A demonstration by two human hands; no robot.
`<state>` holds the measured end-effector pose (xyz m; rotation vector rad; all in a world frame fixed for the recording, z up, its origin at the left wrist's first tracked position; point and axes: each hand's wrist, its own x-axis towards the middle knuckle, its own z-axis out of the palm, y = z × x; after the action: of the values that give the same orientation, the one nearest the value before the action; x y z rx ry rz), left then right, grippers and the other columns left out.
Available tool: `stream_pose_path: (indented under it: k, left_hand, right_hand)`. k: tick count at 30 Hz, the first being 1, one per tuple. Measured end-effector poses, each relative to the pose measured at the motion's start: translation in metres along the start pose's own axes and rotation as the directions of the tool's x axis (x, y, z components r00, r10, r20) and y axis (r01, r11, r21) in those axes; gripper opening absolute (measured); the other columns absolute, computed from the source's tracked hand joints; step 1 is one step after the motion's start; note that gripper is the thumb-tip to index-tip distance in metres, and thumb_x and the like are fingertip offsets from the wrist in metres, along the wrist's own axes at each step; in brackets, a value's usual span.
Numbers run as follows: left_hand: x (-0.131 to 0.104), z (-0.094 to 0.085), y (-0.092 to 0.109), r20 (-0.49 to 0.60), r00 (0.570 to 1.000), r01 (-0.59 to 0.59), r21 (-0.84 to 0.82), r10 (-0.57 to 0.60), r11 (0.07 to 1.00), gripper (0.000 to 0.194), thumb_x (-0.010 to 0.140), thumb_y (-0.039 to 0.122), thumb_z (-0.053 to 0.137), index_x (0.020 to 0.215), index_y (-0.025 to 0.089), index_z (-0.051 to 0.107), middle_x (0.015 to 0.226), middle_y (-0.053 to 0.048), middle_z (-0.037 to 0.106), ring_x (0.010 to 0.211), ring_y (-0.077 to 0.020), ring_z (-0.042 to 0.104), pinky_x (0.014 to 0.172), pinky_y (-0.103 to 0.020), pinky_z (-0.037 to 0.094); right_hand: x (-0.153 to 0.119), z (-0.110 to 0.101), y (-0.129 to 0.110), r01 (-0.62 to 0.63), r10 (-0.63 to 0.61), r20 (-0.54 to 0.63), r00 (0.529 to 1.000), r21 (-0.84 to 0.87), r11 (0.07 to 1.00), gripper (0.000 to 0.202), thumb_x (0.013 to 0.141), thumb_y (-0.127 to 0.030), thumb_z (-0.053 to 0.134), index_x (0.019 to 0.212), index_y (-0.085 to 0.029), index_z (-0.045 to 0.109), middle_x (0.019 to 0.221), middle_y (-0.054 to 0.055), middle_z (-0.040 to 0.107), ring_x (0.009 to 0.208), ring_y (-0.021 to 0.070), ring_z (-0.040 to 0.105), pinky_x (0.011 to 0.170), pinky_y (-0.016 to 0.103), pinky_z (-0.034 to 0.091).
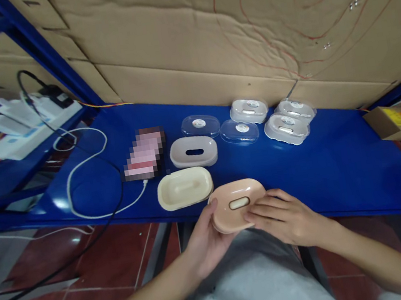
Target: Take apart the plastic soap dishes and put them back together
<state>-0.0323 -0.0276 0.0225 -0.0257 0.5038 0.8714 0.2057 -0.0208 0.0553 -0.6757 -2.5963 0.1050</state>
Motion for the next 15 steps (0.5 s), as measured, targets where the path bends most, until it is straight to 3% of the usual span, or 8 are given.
stream_pose_path:
  k: [2, 4, 6, 9, 12, 15]
  left_hand:
    - [0.0, 0.002, 0.001, -0.03, 1.0, -0.008, 0.002, 0.009, 1.0, 0.055, 0.106, 0.032, 0.06, 0.152, 0.004, 0.05, 0.133, -0.019, 0.076, 0.125, -0.0273, 0.073, 0.111, -0.037, 0.055]
    - [0.0, 0.003, 0.002, -0.086, 0.996, -0.017, 0.01, 0.018, 1.0, 0.055, 0.105, 0.03, 0.061, 0.154, 0.008, 0.05, 0.131, -0.015, 0.078, 0.124, -0.0265, 0.073, 0.108, -0.037, 0.057]
    - [-0.001, 0.004, 0.003, -0.147, 0.989, -0.018, 0.022, 0.021, 1.0, 0.055, 0.104, 0.029, 0.062, 0.155, 0.012, 0.049, 0.129, -0.013, 0.079, 0.123, -0.0264, 0.073, 0.106, -0.037, 0.058]
    - [-0.002, 0.003, 0.003, -0.166, 0.986, -0.009, 0.037, 0.015, 0.999, 0.056, 0.103, 0.029, 0.064, 0.156, 0.014, 0.049, 0.129, -0.012, 0.079, 0.126, -0.0275, 0.072, 0.105, -0.037, 0.058]
    - [-0.002, -0.001, 0.003, -0.124, 0.992, 0.001, 0.05, 0.005, 0.999, 0.058, 0.103, 0.031, 0.065, 0.156, 0.014, 0.05, 0.13, -0.013, 0.078, 0.128, -0.029, 0.071, 0.109, -0.039, 0.056]
    - [0.0, 0.0, 0.002, -0.138, 0.99, 0.025, 0.063, -0.016, 0.998, 0.055, 0.103, 0.031, 0.064, 0.154, 0.013, 0.052, 0.134, -0.013, 0.077, 0.128, -0.0275, 0.071, 0.11, -0.037, 0.055]
  right_hand:
    - [0.004, -0.001, 0.024, -0.026, 0.027, -0.013, 1.0, 0.097, 0.995, 0.044, 0.108, -0.026, 0.057, 0.152, -0.022, 0.056, 0.13, 0.007, 0.078, 0.121, 0.0222, 0.071, 0.103, 0.043, 0.055]
    - [0.013, -0.002, 0.06, -0.142, 0.148, -0.039, 0.988, 0.126, 0.982, 0.047, 0.111, -0.029, 0.049, 0.158, -0.03, 0.049, 0.143, 0.007, 0.071, 0.134, 0.0244, 0.065, 0.11, 0.048, 0.053]
    - [0.026, -0.001, 0.1, -0.332, 0.333, -0.026, 0.943, 0.046, 0.942, 0.051, 0.111, -0.034, 0.045, 0.162, -0.03, 0.044, 0.159, 0.009, 0.058, 0.148, 0.0288, 0.053, 0.121, 0.055, 0.044]
    - [0.04, 0.009, 0.144, -0.437, 0.445, 0.038, 0.895, -0.129, 0.89, 0.062, 0.108, -0.045, 0.049, 0.165, -0.023, 0.037, 0.168, 0.017, 0.044, 0.157, 0.0391, 0.038, 0.126, 0.066, 0.032]
    - [0.041, 0.02, 0.154, -0.417, 0.437, 0.079, 0.896, -0.185, 0.89, 0.063, 0.104, -0.051, 0.057, 0.16, -0.026, 0.045, 0.159, 0.018, 0.051, 0.156, 0.0411, 0.038, 0.126, 0.068, 0.028]
    - [0.033, 0.023, 0.146, -0.434, 0.447, 0.059, 0.893, -0.157, 0.887, 0.077, 0.093, -0.061, 0.071, 0.159, -0.03, 0.045, 0.16, 0.017, 0.047, 0.157, 0.044, 0.033, 0.126, 0.071, 0.026]
